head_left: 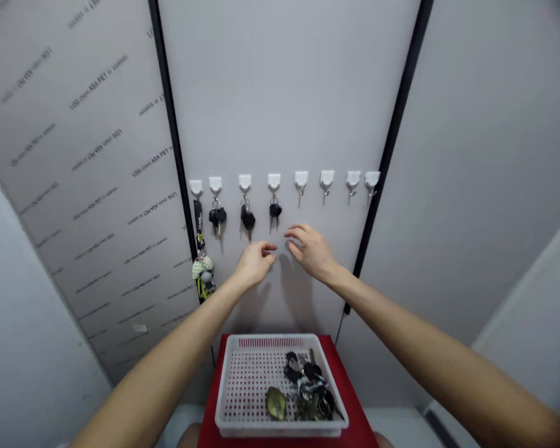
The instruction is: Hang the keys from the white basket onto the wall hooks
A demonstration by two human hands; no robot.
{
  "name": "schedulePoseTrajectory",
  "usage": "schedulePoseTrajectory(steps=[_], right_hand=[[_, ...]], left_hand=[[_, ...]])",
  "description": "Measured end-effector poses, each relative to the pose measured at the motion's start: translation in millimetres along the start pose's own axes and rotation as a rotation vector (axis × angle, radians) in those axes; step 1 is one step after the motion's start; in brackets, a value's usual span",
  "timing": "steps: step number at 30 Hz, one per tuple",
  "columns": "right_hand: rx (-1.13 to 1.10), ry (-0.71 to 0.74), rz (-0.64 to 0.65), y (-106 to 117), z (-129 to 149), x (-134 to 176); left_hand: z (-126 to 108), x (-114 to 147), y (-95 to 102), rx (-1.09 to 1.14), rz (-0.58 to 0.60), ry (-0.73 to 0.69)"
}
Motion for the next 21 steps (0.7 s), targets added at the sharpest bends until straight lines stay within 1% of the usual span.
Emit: schedulePoseTrajectory(steps=[1,2,6,7,8,10,13,16,21], right_hand=[[0.007,-0.021,0.091,-6,-5,16],[0.021,-0.041,0.208,-12,-9,33],[0.128,-0.083,0.743,-42,-25,109],[0.155,-0.086,0.843,-48,-27,126],[0.178,-0.088,0.917,-53,-29,140],[0.214,-0.082,0.994,-60,-29,160],[0.253,-0.088,1.017,-69,-27,174],[0.246,-0.153,0.997,-75,-24,176],[0.21,-0.21,1.016,-81,-24,175]], left_hand=[[9,12,-10.6,0.02,0.049,0.025],[18,25,-22.6,0.035,0.101,0.046],[54,82,-77.0,0.049,0.323,0.102],[60,95,-89.4,0.024,0.376,0.112],[66,107,-100.4,-0.014,0.424,0.117],[71,124,-117.3,-0.097,0.494,0.107],[73,136,-132.0,-0.178,0.541,0.059],[73,137,-138.4,-0.209,0.528,0.046],[80,137,-142.2,-0.113,0.518,0.132]])
Point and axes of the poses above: each hand's wrist, its own x-axis away from the middle knuckle, its own y-axis out of the back of the hand, z = x × y, the point moved 2 cm from there along -x, towards the middle knuckle, and after that the axes turned 12 degrees about -y, right-handed, at the moved point
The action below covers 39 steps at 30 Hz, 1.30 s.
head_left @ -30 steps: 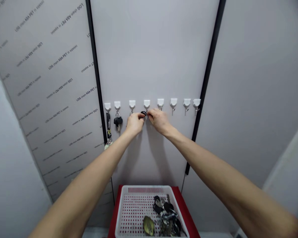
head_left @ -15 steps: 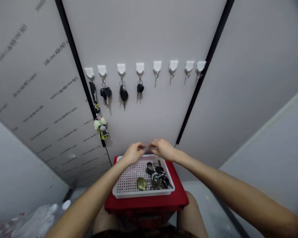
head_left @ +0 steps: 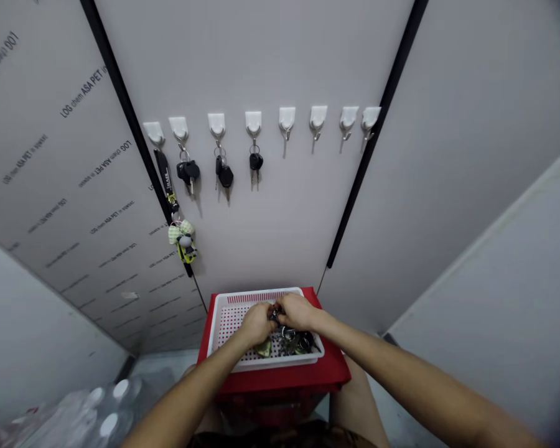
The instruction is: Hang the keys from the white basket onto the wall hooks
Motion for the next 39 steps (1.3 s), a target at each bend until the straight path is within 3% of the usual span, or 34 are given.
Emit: schedulePoseTrajectory(steps=[6,10,14,17,20,24,28,33,39], right_hand=[[-0.119,0.021,-0.079,-5,-4,-1],[-0.287,0.053,-0.122,7,-4,2],[-0.48,0.076,-0.173,41,-2,3],[-0.601,0.079,-0.204,66,-4,3],[-0.679,0.075,-0.253,85,-5,4],[-0.701,0.136,-0.374,101,-2,10],[-0.65,0.249,-0.452,112,4,18],[-0.638,0.225,-0.522,123,2,20],[-0.807,0.148,-0.588,169,-5,18]], left_hand=[[4,6,-2.4,0.127,-0.116,0.034],[1,2,2.3,0.298,-0.135,0.034],[-6,-6,27.0,0.599,-0.217,-0.035],[-14,-10,55.1,0.687,-0.307,-0.09],[-24,-12,80.9,0.682,-0.352,-0.116],[-38,-15,105.3,0.634,-0.314,-0.132],[-53,-17,119.8,0.571,-0.281,-0.168],[-68,-20,130.5,0.488,-0.234,-0.265],[-92,-28,161.6,0.326,-0.43,-0.375]])
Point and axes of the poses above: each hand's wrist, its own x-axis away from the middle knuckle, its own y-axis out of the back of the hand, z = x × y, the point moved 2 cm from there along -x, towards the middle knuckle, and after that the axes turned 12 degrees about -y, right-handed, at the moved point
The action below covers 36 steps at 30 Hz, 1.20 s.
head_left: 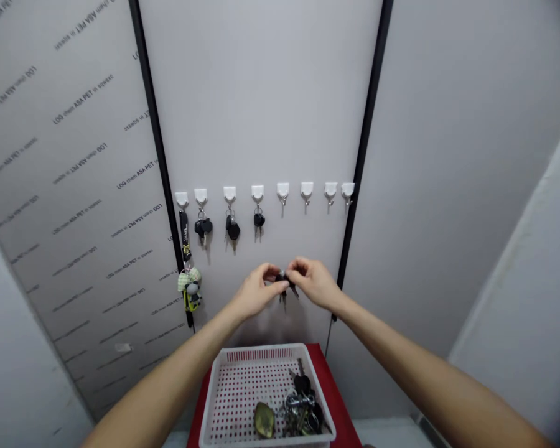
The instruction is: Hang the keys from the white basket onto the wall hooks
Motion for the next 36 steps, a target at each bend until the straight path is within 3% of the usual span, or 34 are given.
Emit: schedulePoseTrajectory(steps=[8,13,19,24,27,32,34,36], right_hand=[[-0.166,0.009,-0.323,41,49,-60],[-0.061,-0.018,-0.484,48,58,-92],[0.096,-0.062,-0.448,43,52,-96],[0.134,0.023,-0.412,30,19,-52],[0.257,-0.01,-0.231,7,-24,-9],[0.492,-0.098,0.393,-40,-100,66],[0.595,-0.054,0.51,-48,-113,85],[0.697,-0.002,0.544,-51,-116,94]], left_hand=[[-22,-62,21.2,-0.012,-0.334,-0.108],[-35,-83,32.5,-0.218,-0.369,-0.055],[-32,-71,23.3,-0.243,-0.268,-0.008],[-1,-25,-1.9,-0.075,-0.189,0.042],[31,19,-28.6,-0.028,-0.048,0.157],[76,95,-80.2,-0.118,0.256,0.357],[83,114,-95.9,-0.172,0.357,0.377],[84,123,-106.3,-0.212,0.416,0.352]])
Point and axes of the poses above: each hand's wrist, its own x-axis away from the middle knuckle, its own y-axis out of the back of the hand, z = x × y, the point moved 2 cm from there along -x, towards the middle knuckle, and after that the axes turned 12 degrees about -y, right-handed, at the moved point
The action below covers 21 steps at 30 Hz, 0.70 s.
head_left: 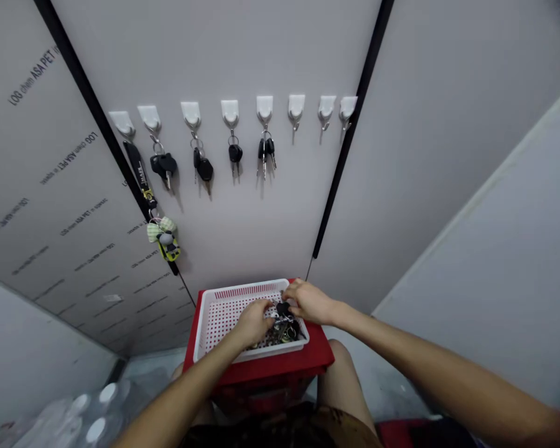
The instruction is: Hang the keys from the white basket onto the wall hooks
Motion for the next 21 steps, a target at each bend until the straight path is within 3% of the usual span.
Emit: schedulePoseTrajectory(steps=[5,9,12,16,21], right_hand=[[0.184,0.066,0.026,-2,11,5],[0.19,0.088,0.072,-9,18,6],[0.148,0.059,0.076,-14,18,5],[-0.002,0.049,0.048,-13,18,2],[-0.363,-0.038,-0.042,3,14,1]], left_hand=[[-2,2,-7.6,-0.03,0.034,-0.084],[5,4,-8.9,0.053,0.063,-0.024],[8,3,-6.0,0.205,-0.021,0.036],[3,-4,14.5,0.514,-0.169,0.075],[-7,-11,54.3,0.75,-0.227,0.055]])
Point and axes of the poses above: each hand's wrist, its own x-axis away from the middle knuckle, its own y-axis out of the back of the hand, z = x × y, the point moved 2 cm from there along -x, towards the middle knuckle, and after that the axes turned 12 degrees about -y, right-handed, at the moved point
